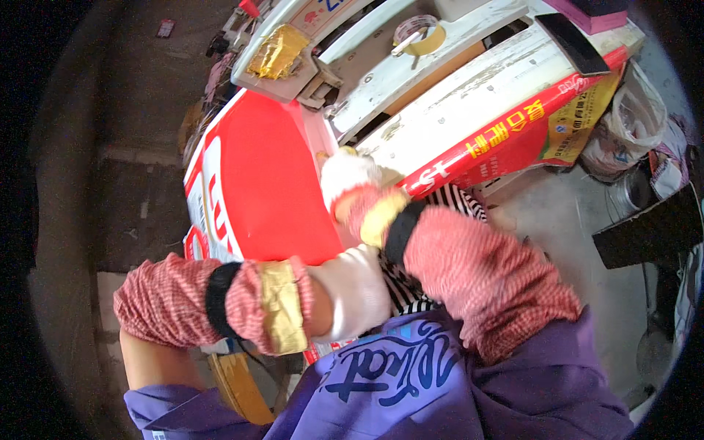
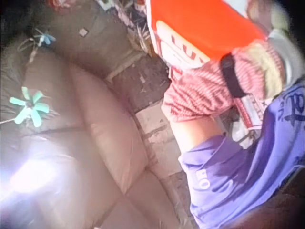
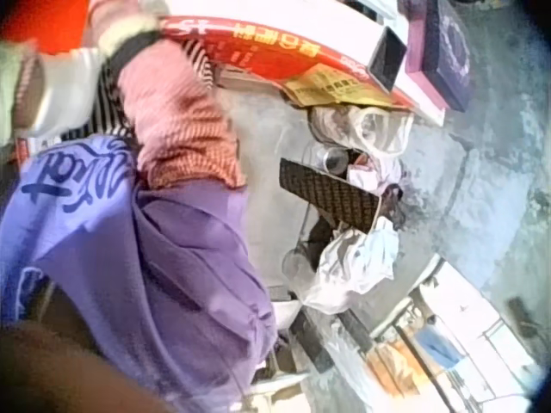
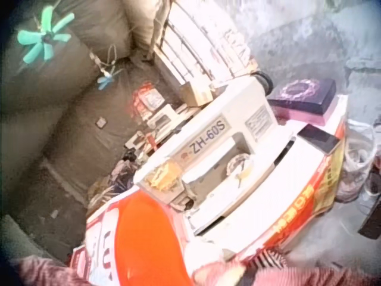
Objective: The recorder uses a sewing machine to close large plastic bags.
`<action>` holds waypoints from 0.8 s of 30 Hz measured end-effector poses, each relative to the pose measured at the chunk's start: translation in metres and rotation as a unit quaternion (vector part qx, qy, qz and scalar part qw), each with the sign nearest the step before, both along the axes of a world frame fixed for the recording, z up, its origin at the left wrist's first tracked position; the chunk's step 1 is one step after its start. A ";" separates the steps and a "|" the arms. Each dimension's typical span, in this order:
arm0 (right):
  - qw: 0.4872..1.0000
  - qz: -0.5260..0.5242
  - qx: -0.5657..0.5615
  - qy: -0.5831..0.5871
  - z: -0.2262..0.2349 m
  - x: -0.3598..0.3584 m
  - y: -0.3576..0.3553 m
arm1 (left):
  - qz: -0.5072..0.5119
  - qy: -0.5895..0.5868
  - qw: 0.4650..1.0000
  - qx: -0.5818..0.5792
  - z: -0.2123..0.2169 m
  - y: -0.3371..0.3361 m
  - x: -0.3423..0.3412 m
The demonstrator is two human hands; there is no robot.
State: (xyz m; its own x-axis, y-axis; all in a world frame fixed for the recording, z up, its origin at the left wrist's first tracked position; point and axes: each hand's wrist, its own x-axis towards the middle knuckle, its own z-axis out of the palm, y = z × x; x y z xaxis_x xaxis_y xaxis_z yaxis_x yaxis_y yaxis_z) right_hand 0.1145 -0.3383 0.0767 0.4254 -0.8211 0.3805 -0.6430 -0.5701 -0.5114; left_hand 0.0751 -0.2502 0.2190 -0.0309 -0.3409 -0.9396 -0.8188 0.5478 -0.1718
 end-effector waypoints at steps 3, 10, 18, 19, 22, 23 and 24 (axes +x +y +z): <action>0.935 -0.291 -0.039 0.201 -0.025 0.011 0.025 | -0.299 0.067 0.941 0.143 -0.010 -0.003 -0.003; 0.970 -0.151 0.136 0.134 -0.008 -0.007 0.012 | -0.041 -0.298 0.950 -0.088 0.019 -0.049 0.030; 0.976 0.049 -0.146 0.153 -0.003 0.014 -0.032 | -0.174 -0.122 0.977 0.033 0.046 -0.073 0.015; 0.970 0.001 -0.136 0.204 0.002 0.024 -0.038 | -0.101 -0.184 0.978 -0.010 0.051 -0.070 0.015; 0.928 -0.127 -0.099 0.337 0.005 0.053 -0.052 | 0.127 -0.369 0.912 -0.130 0.059 -0.055 0.021; 0.905 -0.170 -0.082 0.380 0.002 0.058 -0.057 | 0.198 -0.423 0.868 -0.167 0.064 -0.056 0.024; 0.907 -0.167 -0.081 0.379 -0.004 0.066 -0.061 | 0.074 -0.401 0.909 -0.086 0.087 -0.069 0.027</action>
State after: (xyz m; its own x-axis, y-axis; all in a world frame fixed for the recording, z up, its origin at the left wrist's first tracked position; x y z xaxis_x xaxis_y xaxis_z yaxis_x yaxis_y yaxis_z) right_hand 0.1802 -0.3989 0.0725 0.3533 -0.9116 0.2102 -0.9252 -0.3072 0.2229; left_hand 0.1022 -0.3187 0.3061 0.6981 -0.4296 -0.5728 -0.4551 0.3514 -0.8182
